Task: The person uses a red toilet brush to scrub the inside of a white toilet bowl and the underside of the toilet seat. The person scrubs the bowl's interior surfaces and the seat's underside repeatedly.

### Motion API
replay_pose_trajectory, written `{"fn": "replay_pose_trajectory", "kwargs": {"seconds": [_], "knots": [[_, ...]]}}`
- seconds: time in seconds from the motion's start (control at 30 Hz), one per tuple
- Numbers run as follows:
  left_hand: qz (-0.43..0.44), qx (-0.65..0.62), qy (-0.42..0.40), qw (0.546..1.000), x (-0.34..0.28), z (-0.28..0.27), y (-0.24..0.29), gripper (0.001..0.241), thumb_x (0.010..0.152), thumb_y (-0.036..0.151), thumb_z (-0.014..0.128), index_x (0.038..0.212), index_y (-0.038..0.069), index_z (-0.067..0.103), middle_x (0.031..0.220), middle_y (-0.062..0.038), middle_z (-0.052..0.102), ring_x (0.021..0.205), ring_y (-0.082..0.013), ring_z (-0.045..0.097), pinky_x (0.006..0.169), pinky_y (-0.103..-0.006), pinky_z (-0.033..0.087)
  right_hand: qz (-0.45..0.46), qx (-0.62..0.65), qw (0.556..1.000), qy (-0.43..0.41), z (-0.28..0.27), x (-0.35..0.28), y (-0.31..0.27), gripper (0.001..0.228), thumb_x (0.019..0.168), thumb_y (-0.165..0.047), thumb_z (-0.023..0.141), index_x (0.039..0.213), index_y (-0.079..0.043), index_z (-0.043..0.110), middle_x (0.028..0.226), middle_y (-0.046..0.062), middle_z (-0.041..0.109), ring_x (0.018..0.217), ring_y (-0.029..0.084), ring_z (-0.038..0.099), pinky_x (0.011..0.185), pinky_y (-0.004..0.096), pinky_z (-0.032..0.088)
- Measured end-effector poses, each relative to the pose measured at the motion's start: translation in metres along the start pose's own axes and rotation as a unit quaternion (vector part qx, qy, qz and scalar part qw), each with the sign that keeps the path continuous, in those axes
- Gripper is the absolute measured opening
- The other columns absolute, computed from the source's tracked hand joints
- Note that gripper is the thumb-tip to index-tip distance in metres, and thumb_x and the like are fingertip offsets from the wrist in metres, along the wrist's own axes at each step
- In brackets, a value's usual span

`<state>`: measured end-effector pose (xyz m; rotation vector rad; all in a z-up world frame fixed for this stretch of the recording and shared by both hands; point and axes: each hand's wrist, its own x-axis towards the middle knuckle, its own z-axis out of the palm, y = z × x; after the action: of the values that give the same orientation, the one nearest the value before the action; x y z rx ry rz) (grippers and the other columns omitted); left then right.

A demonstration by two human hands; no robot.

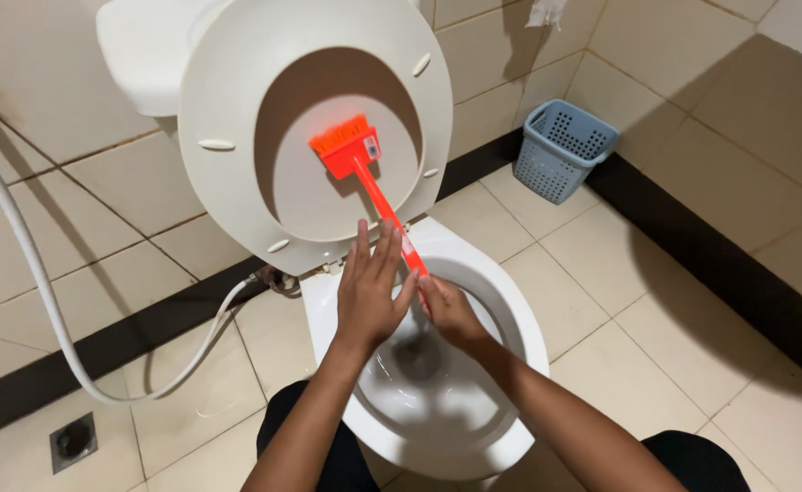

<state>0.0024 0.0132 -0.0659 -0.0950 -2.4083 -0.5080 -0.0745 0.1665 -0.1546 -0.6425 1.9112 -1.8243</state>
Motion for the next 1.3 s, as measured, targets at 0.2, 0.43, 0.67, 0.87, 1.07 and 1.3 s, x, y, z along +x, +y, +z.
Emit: {"fn": "replay_pose_trajectory", "kwargs": {"seconds": [0.2,0.43,0.67,0.87,1.07,1.3], "knots": [[0.003,0.02,0.046,0.999,0.026,-0.016,0.005,0.069,0.098,0.029,0.071,0.156,0.003,0.045,0.165,-0.015,0.04,0.157,-0.0421,0.027,0.123,-0.0571,0.029,-0.049,-0.062,0.997,0.005,-0.014,0.023,-0.04,0.045,0.11,-0.041,0.042,0.083,-0.008,0.056,0.07,-0.004,0.05,0.064,0.007,0.045,0.058,0.026,0.041],[0.003,0.069,0.069,0.995,0.041,-0.027,0.015,0.068,0.096,0.029,0.072,0.154,0.004,0.046,0.165,-0.013,0.039,0.156,-0.0416,0.026,0.123,-0.0579,0.029,-0.066,-0.093,0.993,-0.005,-0.024,0.021,-0.086,0.047,0.109,-0.041,0.045,0.08,-0.005,0.054,0.068,-0.002,0.048,0.063,0.008,0.044,0.058,0.028,0.041],[-0.03,0.077,0.043,0.996,0.035,-0.018,0.037,0.067,0.096,0.029,0.07,0.153,0.002,0.048,0.162,-0.014,0.043,0.155,-0.0427,0.026,0.121,-0.057,0.03,-0.03,-0.22,0.975,0.006,-0.053,0.013,-0.095,0.042,0.106,-0.04,0.048,0.09,-0.004,0.064,0.063,0.008,0.055,0.059,0.015,0.05,0.058,0.035,0.047],[-0.055,0.073,0.021,0.996,0.023,0.009,0.052,0.061,0.096,0.031,0.068,0.148,0.003,0.053,0.157,-0.015,0.05,0.153,-0.0424,0.029,0.121,-0.0547,0.031,-0.016,-0.34,0.94,0.01,-0.091,-0.001,-0.102,0.042,0.102,-0.045,0.053,0.099,-0.007,0.07,0.072,0.02,0.068,0.064,0.035,0.066,0.064,0.046,0.051],[-0.087,0.07,0.019,0.994,0.017,0.03,0.066,0.059,0.099,0.035,0.065,0.147,0.001,0.054,0.154,-0.016,0.052,0.153,-0.0411,0.031,0.121,-0.0523,0.03,-0.015,-0.447,0.894,-0.013,-0.116,0.004,-0.108,0.044,0.101,-0.052,0.051,0.094,-0.012,0.069,0.076,0.017,0.071,0.075,0.042,0.068,0.069,0.053,0.051],[-0.138,0.1,0.075,0.982,0.015,0.03,0.065,0.059,0.099,0.034,0.064,0.147,0.001,0.054,0.153,-0.017,0.055,0.153,-0.0413,0.032,0.122,-0.0519,0.029,-0.075,-0.514,0.853,-0.044,-0.111,0.028,-0.123,0.045,0.101,-0.055,0.051,0.092,-0.014,0.07,0.074,0.016,0.071,0.075,0.042,0.068,0.066,0.055,0.05]]}}
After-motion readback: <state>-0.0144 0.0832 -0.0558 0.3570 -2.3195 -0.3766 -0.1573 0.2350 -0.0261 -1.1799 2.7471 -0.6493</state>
